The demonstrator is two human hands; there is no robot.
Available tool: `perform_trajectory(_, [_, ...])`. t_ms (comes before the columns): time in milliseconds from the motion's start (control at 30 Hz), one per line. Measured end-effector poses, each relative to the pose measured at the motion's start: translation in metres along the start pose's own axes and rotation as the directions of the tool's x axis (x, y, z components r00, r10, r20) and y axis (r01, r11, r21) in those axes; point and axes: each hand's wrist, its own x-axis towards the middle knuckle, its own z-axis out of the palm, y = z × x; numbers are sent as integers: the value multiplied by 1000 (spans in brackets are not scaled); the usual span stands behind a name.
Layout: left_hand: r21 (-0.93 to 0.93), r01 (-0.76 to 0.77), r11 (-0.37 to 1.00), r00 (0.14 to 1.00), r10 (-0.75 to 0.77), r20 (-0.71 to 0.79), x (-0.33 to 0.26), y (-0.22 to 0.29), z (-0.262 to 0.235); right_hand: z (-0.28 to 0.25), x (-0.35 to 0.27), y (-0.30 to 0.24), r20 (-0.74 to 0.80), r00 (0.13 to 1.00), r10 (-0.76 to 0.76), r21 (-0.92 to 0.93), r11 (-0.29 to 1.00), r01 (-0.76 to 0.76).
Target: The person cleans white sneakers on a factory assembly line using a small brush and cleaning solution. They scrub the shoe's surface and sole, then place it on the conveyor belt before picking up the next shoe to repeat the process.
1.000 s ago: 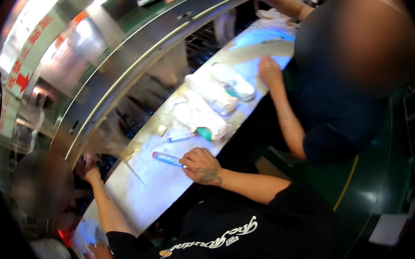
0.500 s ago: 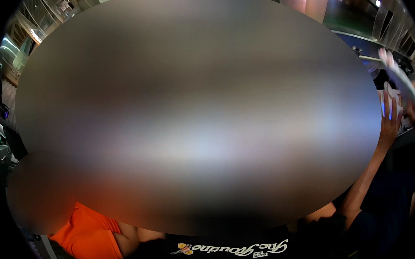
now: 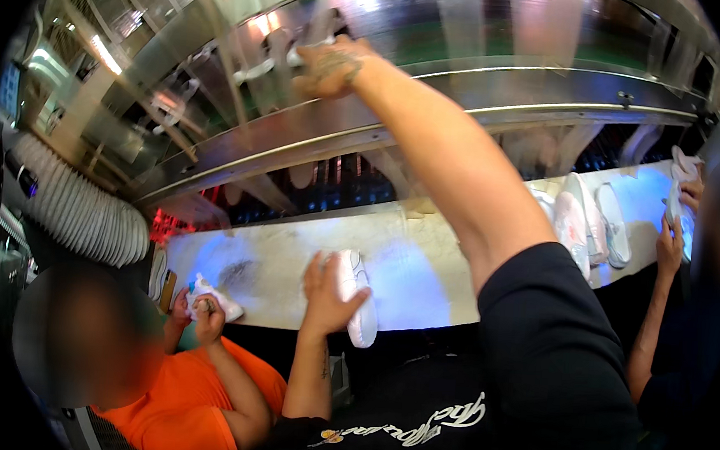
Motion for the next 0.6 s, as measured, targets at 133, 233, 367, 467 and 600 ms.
perform_trajectory(133, [-26,-21,999,999,22,48,-8,5,11,-3,-12,4,-21,999,-47,61,997,48])
perform_trajectory(233, [-44,32,999,999,-30,38,-11,2,8,17,-57,-4,-401,902,-159,72,976,204])
perform_trajectory(367, [-45,113,993,993,-114,-19,-21,2,10,22,-197,-28,-528,770,-358,68,886,459])
perform_trajectory(467, [-147,6,989,998,-16,-64,-5,-2,21,45,-316,-29,-418,838,-352,157,880,448])
perform_trajectory(600, [-115,-82,990,995,75,-65,-3,-14,20,109,-447,-23,-32,957,-289,368,887,280])
